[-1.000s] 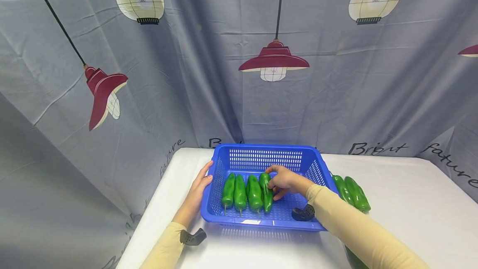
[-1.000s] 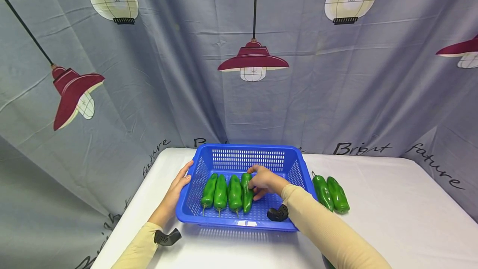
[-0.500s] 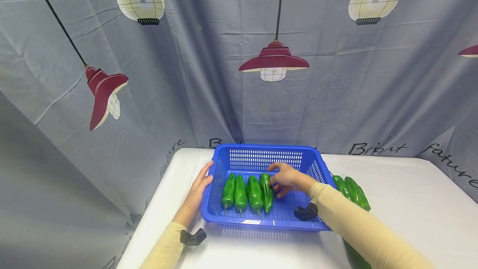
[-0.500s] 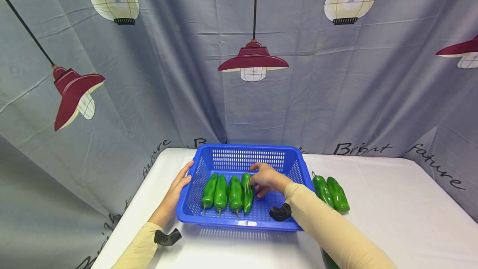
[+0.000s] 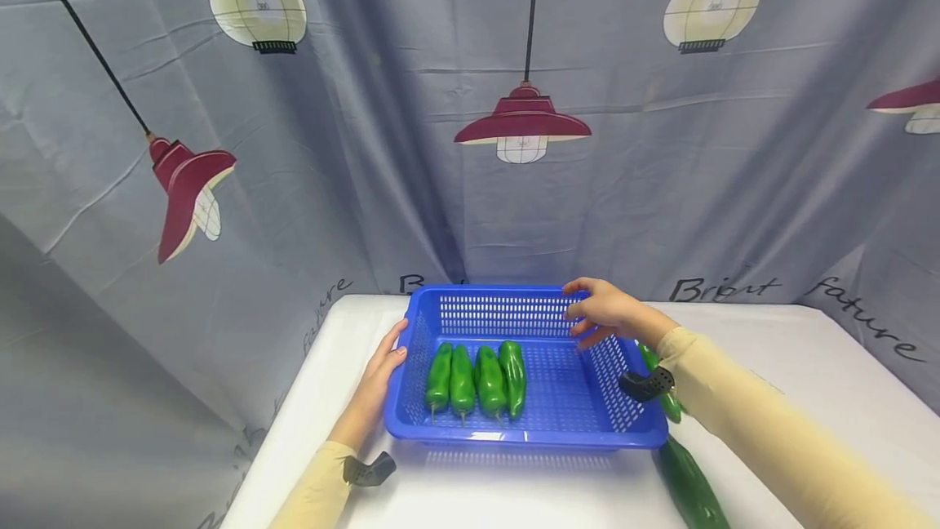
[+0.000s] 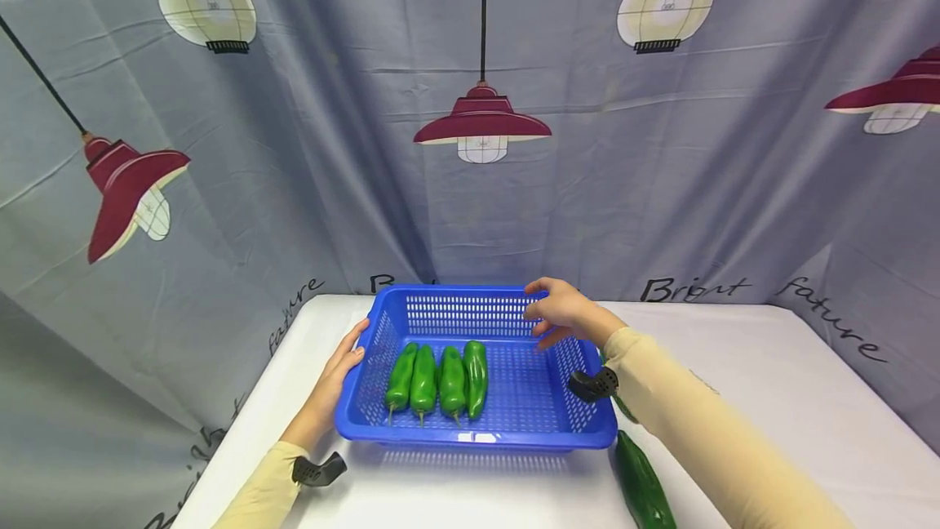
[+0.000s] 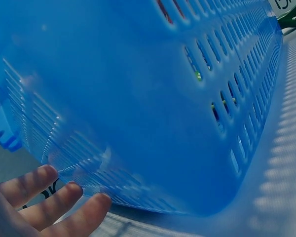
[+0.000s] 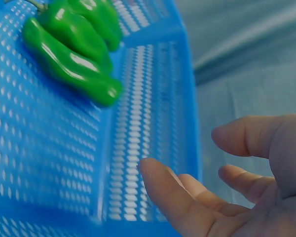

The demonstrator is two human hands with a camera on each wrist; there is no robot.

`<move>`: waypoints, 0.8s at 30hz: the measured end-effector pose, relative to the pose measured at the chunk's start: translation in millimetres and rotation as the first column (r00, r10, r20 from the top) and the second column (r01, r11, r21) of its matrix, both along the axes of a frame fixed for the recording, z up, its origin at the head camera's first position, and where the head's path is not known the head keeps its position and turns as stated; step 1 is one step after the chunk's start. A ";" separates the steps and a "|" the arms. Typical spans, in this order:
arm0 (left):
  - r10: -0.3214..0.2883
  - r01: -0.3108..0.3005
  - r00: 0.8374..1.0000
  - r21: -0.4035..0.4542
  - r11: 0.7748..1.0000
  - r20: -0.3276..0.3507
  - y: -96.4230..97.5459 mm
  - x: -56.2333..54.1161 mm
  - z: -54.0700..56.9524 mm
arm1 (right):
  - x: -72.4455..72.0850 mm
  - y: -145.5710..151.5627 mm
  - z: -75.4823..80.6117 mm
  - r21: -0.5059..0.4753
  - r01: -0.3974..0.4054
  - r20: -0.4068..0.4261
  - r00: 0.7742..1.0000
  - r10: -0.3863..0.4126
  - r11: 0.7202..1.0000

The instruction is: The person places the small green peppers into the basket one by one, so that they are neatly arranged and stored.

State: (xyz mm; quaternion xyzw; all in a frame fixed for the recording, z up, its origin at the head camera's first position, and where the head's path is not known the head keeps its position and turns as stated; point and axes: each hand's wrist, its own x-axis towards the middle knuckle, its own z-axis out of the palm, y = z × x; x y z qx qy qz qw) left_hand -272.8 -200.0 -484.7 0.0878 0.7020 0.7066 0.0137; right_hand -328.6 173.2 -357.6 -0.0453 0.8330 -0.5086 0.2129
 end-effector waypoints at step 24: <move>-0.008 0.008 1.000 -0.008 1.000 -0.014 -0.9 -0.1 -2.3 | 21.4 155.7 4.0 0.057 0.155 -0.037 0.987 -0.153 0.986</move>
